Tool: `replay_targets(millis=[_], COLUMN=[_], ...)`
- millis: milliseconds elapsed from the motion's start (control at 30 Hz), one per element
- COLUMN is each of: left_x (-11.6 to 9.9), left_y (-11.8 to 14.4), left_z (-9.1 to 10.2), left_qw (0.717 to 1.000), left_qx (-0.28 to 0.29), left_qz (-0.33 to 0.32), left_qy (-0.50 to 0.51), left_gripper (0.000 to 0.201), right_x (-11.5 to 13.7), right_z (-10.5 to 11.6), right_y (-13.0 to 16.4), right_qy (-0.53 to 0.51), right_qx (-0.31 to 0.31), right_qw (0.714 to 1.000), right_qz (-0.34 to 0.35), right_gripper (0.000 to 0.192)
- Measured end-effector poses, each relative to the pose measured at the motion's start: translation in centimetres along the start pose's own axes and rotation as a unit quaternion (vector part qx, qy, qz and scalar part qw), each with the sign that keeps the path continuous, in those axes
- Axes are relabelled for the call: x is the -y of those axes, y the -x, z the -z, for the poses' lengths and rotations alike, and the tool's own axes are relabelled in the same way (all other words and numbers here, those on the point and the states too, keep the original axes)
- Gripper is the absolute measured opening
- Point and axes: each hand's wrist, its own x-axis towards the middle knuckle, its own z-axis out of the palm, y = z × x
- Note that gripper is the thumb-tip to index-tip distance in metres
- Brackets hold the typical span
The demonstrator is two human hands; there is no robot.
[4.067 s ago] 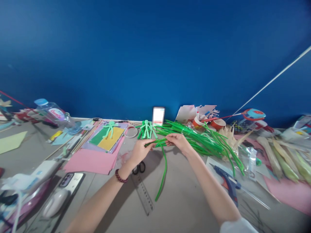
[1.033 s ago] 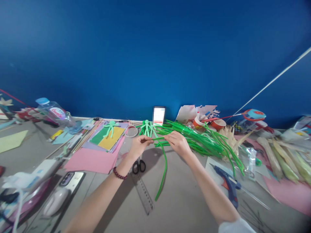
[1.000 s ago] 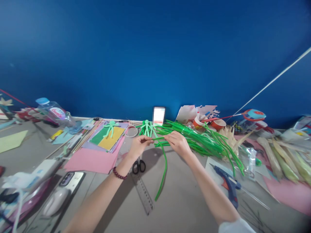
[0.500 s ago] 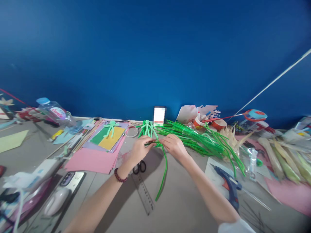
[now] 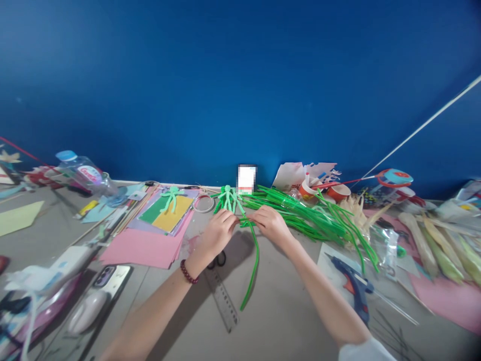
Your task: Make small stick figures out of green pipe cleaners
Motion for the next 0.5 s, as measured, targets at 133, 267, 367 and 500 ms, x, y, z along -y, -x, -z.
replay_targets(millis=[133, 267, 367, 500], left_x=[0.32, 0.64, 0.59, 0.19], left_y=[-0.09, -0.23, -0.23, -0.10], left_z=[0.06, 0.01, -0.08, -0.15], left_qw=[1.000, 0.999, 0.998, 0.996], left_qx=[0.016, 0.031, 0.043, 0.055], left_qz=[0.014, 0.033, 0.046, 0.055], left_qy=[-0.003, 0.009, 0.016, 0.032], left_gripper=[0.015, 0.012, 0.007, 0.009], right_x=[-0.45, -0.63, -0.57, -0.26], right_z=[0.35, 0.33, 0.05, -0.28], right_y=[0.12, 0.28, 0.37, 0.36], right_qy=[-0.035, -0.053, -0.065, -0.085], right_qx=[0.006, 0.008, 0.014, 0.020], right_qw=[0.999, 0.997, 0.995, 0.992], right_qz=[-0.026, -0.055, -0.072, -0.092], right_gripper=[0.023, 0.021, 0.020, 0.018])
